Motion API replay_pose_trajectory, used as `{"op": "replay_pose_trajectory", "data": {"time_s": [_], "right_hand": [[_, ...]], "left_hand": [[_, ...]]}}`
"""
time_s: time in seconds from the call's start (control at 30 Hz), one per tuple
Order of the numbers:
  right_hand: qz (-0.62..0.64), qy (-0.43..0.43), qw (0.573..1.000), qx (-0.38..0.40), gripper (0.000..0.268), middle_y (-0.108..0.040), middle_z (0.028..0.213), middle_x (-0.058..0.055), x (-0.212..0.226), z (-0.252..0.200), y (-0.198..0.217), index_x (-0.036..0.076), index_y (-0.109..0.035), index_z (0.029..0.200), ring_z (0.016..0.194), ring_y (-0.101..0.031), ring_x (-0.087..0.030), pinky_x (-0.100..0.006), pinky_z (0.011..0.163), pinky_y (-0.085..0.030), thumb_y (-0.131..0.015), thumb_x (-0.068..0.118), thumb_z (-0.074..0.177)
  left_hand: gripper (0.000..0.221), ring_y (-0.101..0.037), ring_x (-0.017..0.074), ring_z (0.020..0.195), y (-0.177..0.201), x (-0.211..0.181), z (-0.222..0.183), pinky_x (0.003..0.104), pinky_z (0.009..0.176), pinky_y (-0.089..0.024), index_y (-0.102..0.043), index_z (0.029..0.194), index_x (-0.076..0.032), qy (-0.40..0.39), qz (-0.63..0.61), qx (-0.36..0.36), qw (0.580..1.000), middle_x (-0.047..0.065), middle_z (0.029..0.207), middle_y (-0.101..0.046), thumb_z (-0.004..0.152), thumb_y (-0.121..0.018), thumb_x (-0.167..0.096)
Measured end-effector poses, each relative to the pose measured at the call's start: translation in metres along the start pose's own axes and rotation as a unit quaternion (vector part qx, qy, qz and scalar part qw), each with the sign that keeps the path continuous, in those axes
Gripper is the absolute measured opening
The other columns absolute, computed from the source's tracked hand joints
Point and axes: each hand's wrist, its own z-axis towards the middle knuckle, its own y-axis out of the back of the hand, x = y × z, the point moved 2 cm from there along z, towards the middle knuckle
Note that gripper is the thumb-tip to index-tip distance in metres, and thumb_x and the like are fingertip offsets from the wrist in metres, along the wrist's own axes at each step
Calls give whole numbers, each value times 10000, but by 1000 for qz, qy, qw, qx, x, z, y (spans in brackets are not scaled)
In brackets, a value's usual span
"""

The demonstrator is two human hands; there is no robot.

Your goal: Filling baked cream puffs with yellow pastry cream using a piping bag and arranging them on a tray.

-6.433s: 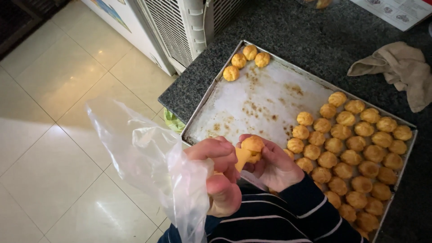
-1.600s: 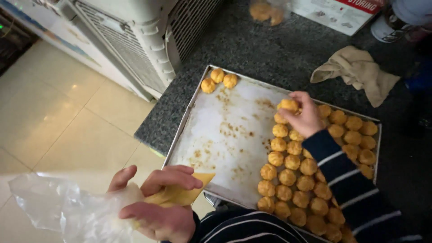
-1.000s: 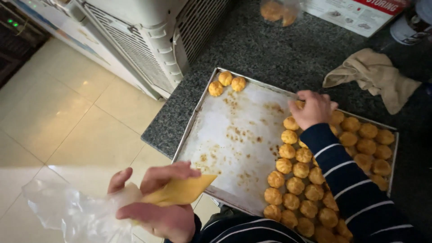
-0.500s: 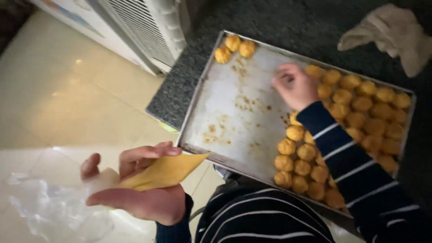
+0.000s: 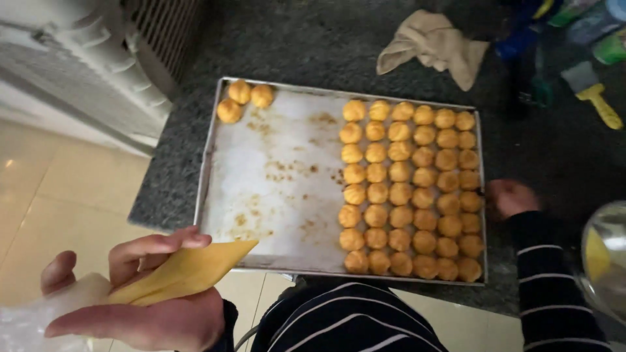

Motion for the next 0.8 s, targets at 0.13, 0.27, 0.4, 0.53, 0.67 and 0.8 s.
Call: {"op": "replay_pose_trajectory", "data": {"time_s": [0.13,0.27,0.4,0.53,0.67,0.8], "right_hand": [[119,-90,979,142,516,-747,1478,-238,26,-23,-1,126,-733,1527,1274,-725,-463,-555,1048,-559,-598,444,1145],[37,-46,992,113,474,-811,1440,-159,6,14,-23,187,-848,1421,1303,-740,-413,-519,1064,-554,-682,504,1111],[38,-72,985,151,467,-730,1544,-241,57,26,2,129,-755,1544,1376,-689,-464,-599,1150,-531,-664,368,1153],[-24,21,996,89,467,-831,1425,-203,29,119,-44,187,-884,1378,1284,-757,-467,-569,1048,-581,-693,459,1049],[-141,3,988,-56,435,-904,1321,-180,85,101,-17,273,-929,1319,1146,-851,-489,-591,929,-669,-578,452,1135],[-90,232,925,-288,224,-875,1043,-75,173,79,-24,294,-926,1177,973,-831,-365,-482,813,-651,-745,384,1081]], "left_hand": [[930,-662,263,641,-15,13,-6,382,945,-686,-297,1552,-105,61,-160,-63,983,120,804,-620,985,-319,-841],[911,-659,312,581,-21,23,-2,458,727,-682,-383,1511,-210,76,-254,-83,961,155,759,-626,904,-422,-889],[831,-680,325,591,-18,43,0,453,677,-652,-393,1522,-236,42,-299,-66,951,145,792,-650,973,-432,-858],[783,-671,349,582,-16,44,1,494,680,-646,-384,1516,-214,17,-332,-72,940,176,792,-658,1019,-417,-818],[717,-672,382,585,-15,47,2,522,724,-661,-407,1473,-192,11,-374,-107,921,190,780,-660,1048,-436,-768],[713,-712,385,603,-10,58,5,491,691,-641,-415,1458,-207,4,-359,-126,925,181,781,-694,1049,-417,-791]]}}
